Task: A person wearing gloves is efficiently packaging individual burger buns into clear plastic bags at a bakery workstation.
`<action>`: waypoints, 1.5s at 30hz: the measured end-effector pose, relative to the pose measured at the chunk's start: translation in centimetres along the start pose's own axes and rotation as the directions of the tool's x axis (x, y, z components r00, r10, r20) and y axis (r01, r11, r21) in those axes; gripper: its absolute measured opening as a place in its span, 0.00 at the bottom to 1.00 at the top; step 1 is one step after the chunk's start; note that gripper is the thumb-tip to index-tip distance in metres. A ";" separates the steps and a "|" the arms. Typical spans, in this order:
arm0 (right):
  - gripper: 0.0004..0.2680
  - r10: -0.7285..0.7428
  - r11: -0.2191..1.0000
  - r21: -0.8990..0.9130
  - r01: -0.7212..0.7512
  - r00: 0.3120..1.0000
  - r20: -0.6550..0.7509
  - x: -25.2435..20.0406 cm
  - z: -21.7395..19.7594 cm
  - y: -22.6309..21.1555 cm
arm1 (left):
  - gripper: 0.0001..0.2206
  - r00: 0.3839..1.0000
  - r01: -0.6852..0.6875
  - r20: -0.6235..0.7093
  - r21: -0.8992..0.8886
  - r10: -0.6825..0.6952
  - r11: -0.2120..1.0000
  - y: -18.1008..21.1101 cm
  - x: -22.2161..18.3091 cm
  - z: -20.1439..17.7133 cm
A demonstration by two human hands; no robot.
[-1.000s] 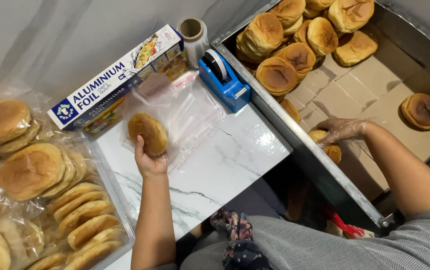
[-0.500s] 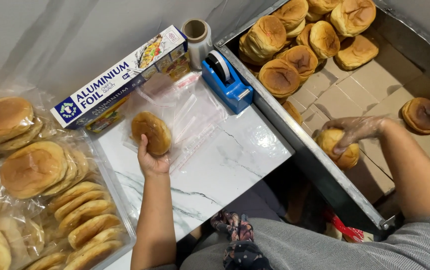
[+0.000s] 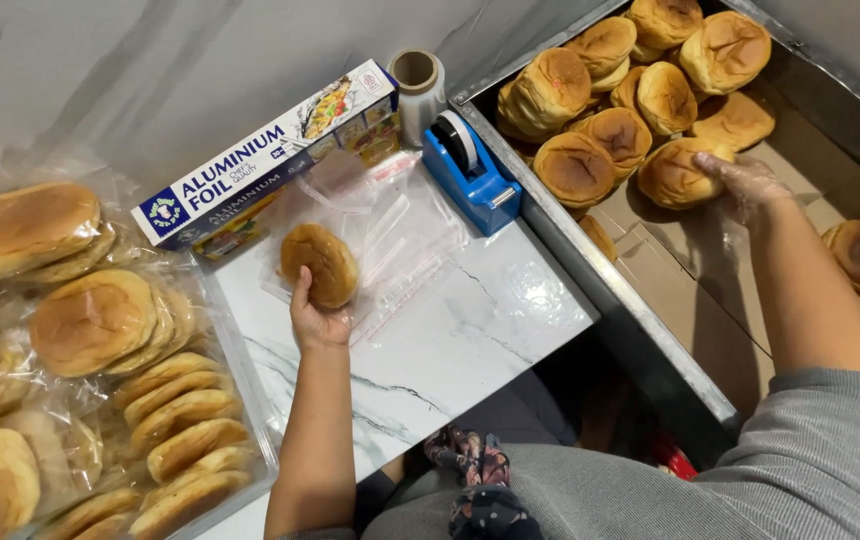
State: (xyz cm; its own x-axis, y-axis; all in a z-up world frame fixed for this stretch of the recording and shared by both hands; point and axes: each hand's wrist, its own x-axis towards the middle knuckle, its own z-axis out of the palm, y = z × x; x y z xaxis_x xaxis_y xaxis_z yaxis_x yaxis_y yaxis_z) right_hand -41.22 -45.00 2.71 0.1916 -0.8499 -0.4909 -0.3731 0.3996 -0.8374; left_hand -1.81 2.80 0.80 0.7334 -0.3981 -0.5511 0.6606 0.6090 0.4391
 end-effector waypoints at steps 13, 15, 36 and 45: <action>0.12 -0.326 0.874 -0.281 0.396 0.907 0.265 -11.7 7.6 -1.3 | 0.28 1.000 -0.004 0.029 -0.023 0.004 1.000 -0.2 1.0 -1.0; 0.30 -0.119 0.943 -0.252 0.220 0.925 0.361 -8.9 7.9 3.2 | 0.24 0.990 0.015 0.141 -0.074 -0.005 0.997 -0.4 2.1 -2.4; 0.36 -0.023 0.974 -0.211 0.088 0.956 0.294 -11.3 11.5 4.6 | 0.25 0.990 0.004 0.140 -0.107 0.011 0.994 -0.6 1.8 -2.0; 0.16 -0.021 0.989 -0.138 0.053 0.975 0.222 -9.8 0.8 -5.1 | 0.27 1.000 0.012 -0.026 0.016 -0.012 1.000 -0.4 1.1 -0.5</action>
State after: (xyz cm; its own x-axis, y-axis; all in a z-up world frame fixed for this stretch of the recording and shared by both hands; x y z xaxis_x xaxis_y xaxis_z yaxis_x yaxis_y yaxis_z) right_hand -40.52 -38.46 11.56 0.3963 -0.7607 -0.5141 -0.4844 0.3024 -0.8209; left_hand -1.32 2.42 -0.32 0.7211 -0.3874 -0.5744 0.6720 0.5927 0.4440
